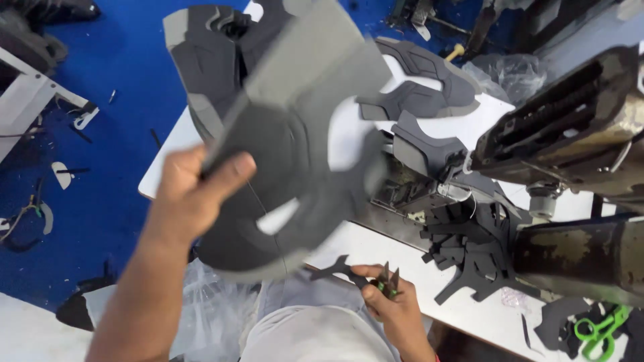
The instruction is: The person uses a sewing machine to stitch together gray and black shoe parts. They guide the material under the needle, cut the thread with scissors, and place the finished pieces onto a stack.
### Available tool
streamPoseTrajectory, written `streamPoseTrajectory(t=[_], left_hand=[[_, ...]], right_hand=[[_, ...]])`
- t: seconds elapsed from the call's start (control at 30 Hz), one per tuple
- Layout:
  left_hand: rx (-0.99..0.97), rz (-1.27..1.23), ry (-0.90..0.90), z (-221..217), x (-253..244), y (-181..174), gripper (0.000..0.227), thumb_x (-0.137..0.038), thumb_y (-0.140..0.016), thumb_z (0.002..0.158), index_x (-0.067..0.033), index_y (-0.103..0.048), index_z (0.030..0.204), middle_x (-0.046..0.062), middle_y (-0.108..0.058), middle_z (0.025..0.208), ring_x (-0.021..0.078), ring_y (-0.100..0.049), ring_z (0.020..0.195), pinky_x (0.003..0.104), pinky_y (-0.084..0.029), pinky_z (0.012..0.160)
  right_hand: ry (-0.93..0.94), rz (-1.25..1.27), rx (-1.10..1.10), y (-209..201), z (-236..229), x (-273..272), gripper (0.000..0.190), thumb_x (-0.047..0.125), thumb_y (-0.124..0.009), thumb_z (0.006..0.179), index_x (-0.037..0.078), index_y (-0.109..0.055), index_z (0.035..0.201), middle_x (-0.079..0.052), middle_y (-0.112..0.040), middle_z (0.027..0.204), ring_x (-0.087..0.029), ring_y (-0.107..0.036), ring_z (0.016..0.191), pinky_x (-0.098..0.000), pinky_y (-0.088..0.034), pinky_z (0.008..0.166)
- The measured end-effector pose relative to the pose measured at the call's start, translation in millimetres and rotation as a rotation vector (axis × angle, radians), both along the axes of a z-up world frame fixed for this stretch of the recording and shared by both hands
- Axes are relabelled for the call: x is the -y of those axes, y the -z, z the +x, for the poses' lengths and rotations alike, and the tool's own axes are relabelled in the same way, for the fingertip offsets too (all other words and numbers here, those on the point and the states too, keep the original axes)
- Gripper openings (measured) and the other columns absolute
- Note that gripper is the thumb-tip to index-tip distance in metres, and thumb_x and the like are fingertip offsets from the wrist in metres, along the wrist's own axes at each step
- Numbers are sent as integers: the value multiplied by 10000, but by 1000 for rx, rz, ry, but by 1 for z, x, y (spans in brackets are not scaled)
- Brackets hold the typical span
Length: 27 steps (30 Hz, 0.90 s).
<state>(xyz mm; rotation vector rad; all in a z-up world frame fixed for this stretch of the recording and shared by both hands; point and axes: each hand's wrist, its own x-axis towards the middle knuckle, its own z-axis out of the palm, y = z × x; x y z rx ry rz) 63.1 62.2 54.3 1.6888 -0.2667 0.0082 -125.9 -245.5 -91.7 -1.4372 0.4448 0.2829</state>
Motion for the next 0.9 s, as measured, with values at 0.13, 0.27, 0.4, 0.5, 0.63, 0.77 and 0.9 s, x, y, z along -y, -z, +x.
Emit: streamPoseTrajectory(t=[0.13, 0.27, 0.4, 0.5, 0.63, 0.77, 0.9], left_hand=[[-239, -114, 165, -33, 29, 58, 299, -230, -745, 923, 20, -759, 1085, -27, -739, 942, 49, -619, 870, 226, -526, 781], [-361, -311, 336, -52, 44, 138, 278, -181, -775, 999, 94, -781, 1033, 35, -708, 870, 107, -582, 798, 270, -488, 689], [-396, -236, 524, -47, 86, 98, 385, -165, -769, 886, 34, -686, 1204, 69, -750, 1066, 123, -677, 969, 283, -563, 861], [-445, -145, 551, -44, 113, 94, 377, -140, -789, 863, 31, -688, 1183, 78, -754, 1055, 132, -686, 950, 302, -578, 840], [-322, -94, 561, -41, 159, 83, 409, -136, -777, 882, 13, -670, 1248, 63, -744, 1101, 121, -665, 1001, 294, -559, 897], [-370, -243, 661, -39, 186, 115, 498, -107, -777, 855, 4, -587, 1301, 54, -687, 1178, 116, -639, 1075, 302, -541, 946], [-489, -287, 661, -48, 205, 134, 454, -102, -772, 895, 7, -601, 1301, 57, -694, 1203, 122, -639, 1109, 307, -532, 985]], right_hand=[[126, 388, 340, 28, -13, 13, 508, 313, -805, 886, -61, -699, 1212, -19, -649, 994, -99, -502, 571, -253, -340, 480], [526, 444, 323, 24, -34, 42, 362, 247, -757, 877, -9, -676, 1120, -39, -620, 754, -110, -496, 529, -258, -356, 467], [719, 246, 229, -2, -43, 67, 170, 92, -749, 888, 25, -629, 987, -17, -606, 766, -94, -489, 558, -260, -367, 465], [761, 105, 156, -25, -43, 84, 129, 39, -735, 902, 14, -628, 968, -5, -596, 774, -73, -473, 568, -244, -356, 466], [773, -14, 115, -46, -41, 105, 125, 33, -725, 904, -2, -658, 1004, 11, -609, 792, -49, -441, 548, -224, -341, 458], [809, -16, 186, -53, -46, 122, 157, 57, -710, 910, 21, -667, 1056, 18, -648, 844, -31, -448, 558, -198, -331, 467], [894, 81, 190, -38, -55, 137, 138, 115, -717, 932, 75, -670, 1055, 42, -647, 841, -18, -459, 541, -183, -339, 456]])
